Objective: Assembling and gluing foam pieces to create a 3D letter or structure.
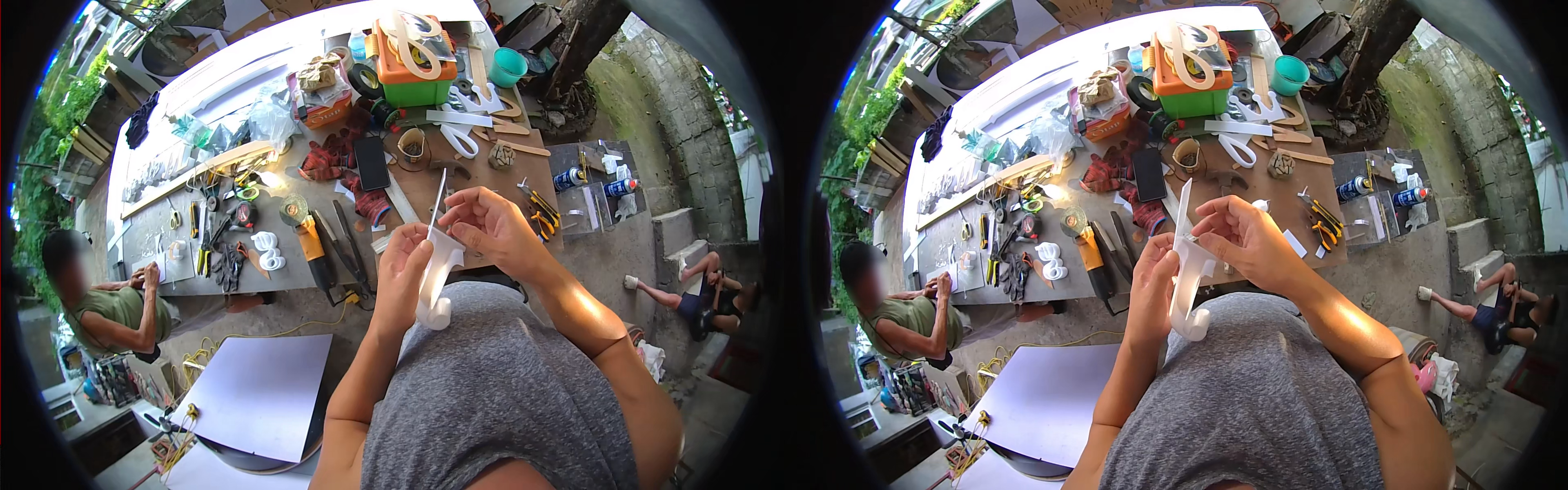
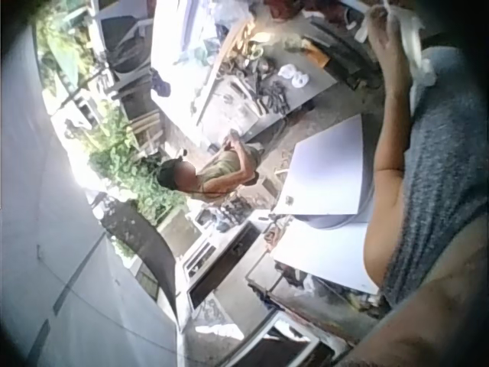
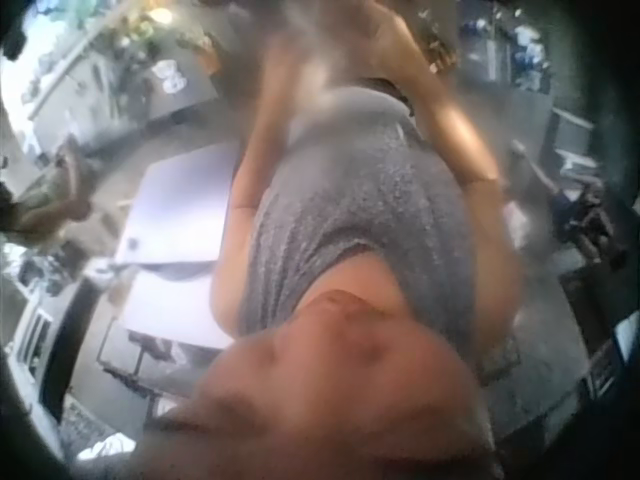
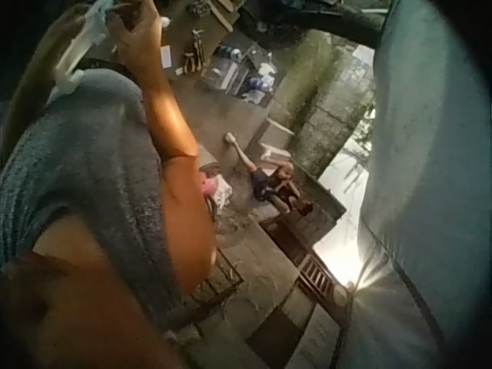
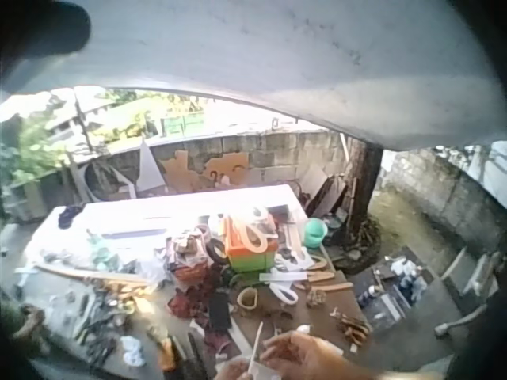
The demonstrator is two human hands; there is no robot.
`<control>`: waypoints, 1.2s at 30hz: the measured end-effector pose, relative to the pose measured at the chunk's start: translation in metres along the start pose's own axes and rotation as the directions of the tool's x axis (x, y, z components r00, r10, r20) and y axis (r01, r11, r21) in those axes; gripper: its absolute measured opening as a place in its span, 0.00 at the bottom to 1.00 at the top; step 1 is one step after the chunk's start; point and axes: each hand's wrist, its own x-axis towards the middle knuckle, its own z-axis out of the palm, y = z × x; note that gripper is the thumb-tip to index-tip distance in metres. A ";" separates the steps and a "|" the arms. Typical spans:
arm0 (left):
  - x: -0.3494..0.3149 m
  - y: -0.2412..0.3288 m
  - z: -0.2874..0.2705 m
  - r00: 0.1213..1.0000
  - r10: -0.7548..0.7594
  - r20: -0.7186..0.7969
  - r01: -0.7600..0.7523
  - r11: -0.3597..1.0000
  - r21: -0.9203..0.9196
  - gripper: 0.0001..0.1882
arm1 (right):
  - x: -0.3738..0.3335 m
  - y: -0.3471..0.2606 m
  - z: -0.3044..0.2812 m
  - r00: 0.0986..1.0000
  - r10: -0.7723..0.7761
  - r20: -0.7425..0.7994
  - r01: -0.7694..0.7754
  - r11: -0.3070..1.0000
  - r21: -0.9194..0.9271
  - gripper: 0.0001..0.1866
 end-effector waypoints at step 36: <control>-0.010 0.005 0.015 0.978 0.209 0.020 -0.192 0.852 0.488 0.16 | -0.013 -0.001 0.008 0.997 -0.070 -0.022 0.072 0.992 0.105 0.23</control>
